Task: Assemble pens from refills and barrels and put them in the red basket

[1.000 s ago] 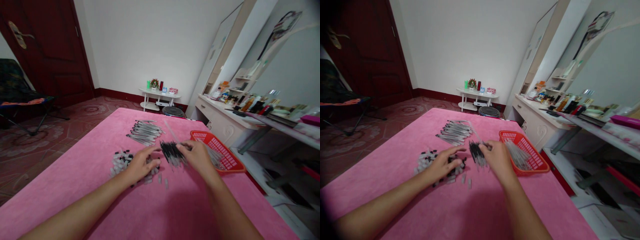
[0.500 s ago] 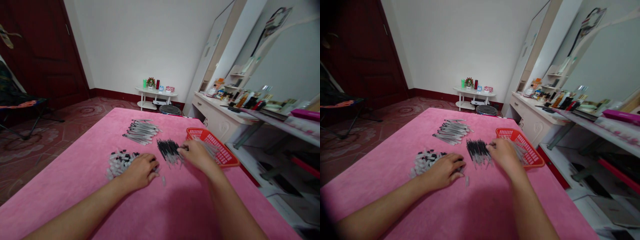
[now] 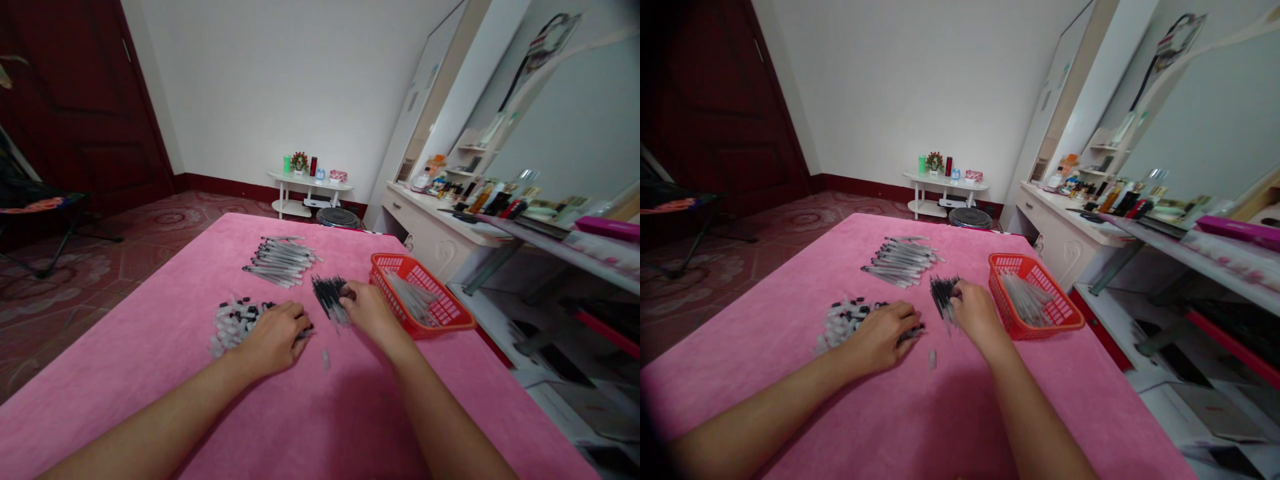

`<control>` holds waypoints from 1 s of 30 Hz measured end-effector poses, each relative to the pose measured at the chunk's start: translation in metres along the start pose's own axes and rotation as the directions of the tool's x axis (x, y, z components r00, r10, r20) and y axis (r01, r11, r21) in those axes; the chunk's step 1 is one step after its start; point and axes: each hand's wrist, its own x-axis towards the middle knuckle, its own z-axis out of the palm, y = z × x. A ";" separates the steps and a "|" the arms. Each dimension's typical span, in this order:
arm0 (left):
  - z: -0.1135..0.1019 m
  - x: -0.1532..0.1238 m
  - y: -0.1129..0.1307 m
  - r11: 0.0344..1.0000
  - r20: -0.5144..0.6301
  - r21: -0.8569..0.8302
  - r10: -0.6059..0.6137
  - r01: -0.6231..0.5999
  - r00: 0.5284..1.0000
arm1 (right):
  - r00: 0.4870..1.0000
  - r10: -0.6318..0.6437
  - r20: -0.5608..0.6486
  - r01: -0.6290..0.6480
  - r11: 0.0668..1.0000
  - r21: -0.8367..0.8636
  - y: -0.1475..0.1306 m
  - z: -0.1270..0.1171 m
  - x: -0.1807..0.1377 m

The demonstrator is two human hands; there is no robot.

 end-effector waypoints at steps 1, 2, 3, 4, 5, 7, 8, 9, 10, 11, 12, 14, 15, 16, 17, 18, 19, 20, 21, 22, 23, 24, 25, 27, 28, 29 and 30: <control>0.000 0.000 0.000 1.000 -0.002 0.005 0.001 -0.001 1.000 | 0.998 0.062 0.024 -0.059 0.993 -0.097 0.003 -0.006 0.001; 0.000 0.000 0.000 1.000 -0.004 0.008 0.002 -0.002 1.000 | 0.991 0.120 0.053 -0.108 0.976 -0.191 0.006 -0.011 0.001; -0.001 0.000 0.000 1.000 -0.005 0.010 0.003 -0.003 1.000 | 0.983 0.167 0.080 -0.140 0.952 -0.272 0.009 -0.014 0.001; -0.001 0.000 0.000 1.000 -0.005 0.011 0.004 -0.004 1.000 | 0.974 0.201 0.102 -0.156 0.929 -0.335 0.010 -0.016 0.000; -0.001 0.000 0.000 1.000 -0.005 0.011 0.005 -0.005 1.000 | 0.967 0.223 0.122 -0.162 0.910 -0.382 0.011 -0.017 -0.001; -0.001 0.000 0.000 1.000 -0.004 0.011 0.006 -0.006 1.000 | 0.956 0.244 0.163 -0.153 0.888 -0.433 0.010 -0.016 -0.002; 0.000 0.000 0.000 1.000 -0.003 0.011 0.005 -0.005 1.000 | 0.950 0.249 0.188 -0.143 0.884 -0.445 0.010 -0.014 -0.003; 0.000 0.000 0.000 1.000 -0.001 0.011 0.004 -0.004 1.000 | 0.944 0.250 0.215 -0.132 0.883 -0.450 0.009 -0.012 -0.004; 0.000 0.000 0.000 1.000 0.000 0.009 0.002 -0.002 1.000 | 0.940 0.246 0.236 -0.118 0.884 -0.452 0.008 -0.010 -0.004; 0.000 0.000 0.000 1.000 0.000 0.007 0.000 0.000 1.000 | 0.938 0.241 0.250 -0.107 0.885 -0.453 0.008 -0.007 -0.005; 0.000 0.000 0.000 1.000 0.000 0.004 -0.001 0.001 1.000 | 0.937 0.238 0.255 -0.101 0.884 -0.456 0.008 -0.005 -0.005; 0.000 0.000 -0.001 1.000 0.001 -0.003 0.002 -0.002 1.000 | 0.934 0.250 0.253 -0.108 0.877 -0.468 0.007 -0.002 -0.004; 0.000 0.000 -0.001 1.000 0.000 -0.006 0.002 -0.002 1.000 | 0.933 0.258 0.251 -0.115 0.875 -0.471 0.006 -0.002 -0.004; 0.000 0.000 -0.001 1.000 0.000 -0.009 0.001 -0.001 1.000 | 0.932 0.263 0.250 -0.121 0.874 -0.471 0.005 -0.002 -0.005; 0.000 0.000 -0.001 1.000 0.001 -0.012 0.001 -0.001 1.000 | 0.932 0.262 0.250 -0.121 0.876 -0.467 0.004 -0.003 -0.005; 0.001 0.000 -0.002 1.000 0.003 -0.015 0.002 -0.002 1.000 | 0.933 0.254 0.255 -0.114 0.880 -0.461 0.003 -0.005 -0.006; 0.001 0.000 -0.002 1.000 0.003 -0.019 0.002 -0.002 1.000 | 0.932 0.249 0.264 -0.108 0.884 -0.455 0.002 -0.008 -0.007; 0.001 0.000 -0.002 1.000 0.003 -0.022 0.003 -0.002 1.000 | 0.928 0.244 0.280 -0.099 0.890 -0.446 0.001 -0.011 -0.008; 0.001 0.000 -0.002 1.000 0.002 -0.025 0.004 -0.004 1.000 | 0.924 0.235 0.303 -0.087 0.898 -0.431 0.001 -0.015 -0.010; 0.001 0.000 -0.002 1.000 0.001 -0.027 0.004 -0.004 1.000 | 0.917 0.222 0.332 -0.073 0.910 -0.409 0.001 -0.019 -0.012; 0.001 0.000 -0.002 1.000 0.000 -0.028 0.003 -0.003 1.000 | 0.910 0.203 0.361 -0.056 0.924 -0.378 0.001 -0.023 -0.014; 0.001 0.000 -0.002 1.000 0.000 -0.029 0.002 -0.002 1.000 | 0.904 0.178 0.389 -0.037 0.939 -0.343 0.003 -0.027 -0.017; 0.001 0.000 -0.002 1.000 0.000 -0.031 0.002 -0.002 1.000 | 0.899 0.152 0.410 -0.020 0.951 -0.308 0.004 -0.031 -0.019; 0.001 0.000 -0.002 0.999 0.004 -0.038 0.004 -0.004 1.000 | 0.889 0.120 0.443 -0.003 0.967 -0.255 0.008 -0.039 -0.023; 0.001 0.000 -0.002 0.999 0.005 -0.042 0.005 -0.005 1.000 | 0.882 0.114 0.458 -0.001 0.971 -0.239 0.009 -0.044 -0.025; 0.001 0.000 -0.002 0.999 0.006 -0.045 0.005 -0.004 1.000 | 0.875 0.109 0.472 0.000 0.974 -0.225 0.009 -0.049 -0.027; 0.001 0.000 -0.003 0.999 0.006 -0.047 0.005 -0.004 1.000 | 0.869 0.107 0.484 -0.001 0.977 -0.215 0.009 -0.055 -0.029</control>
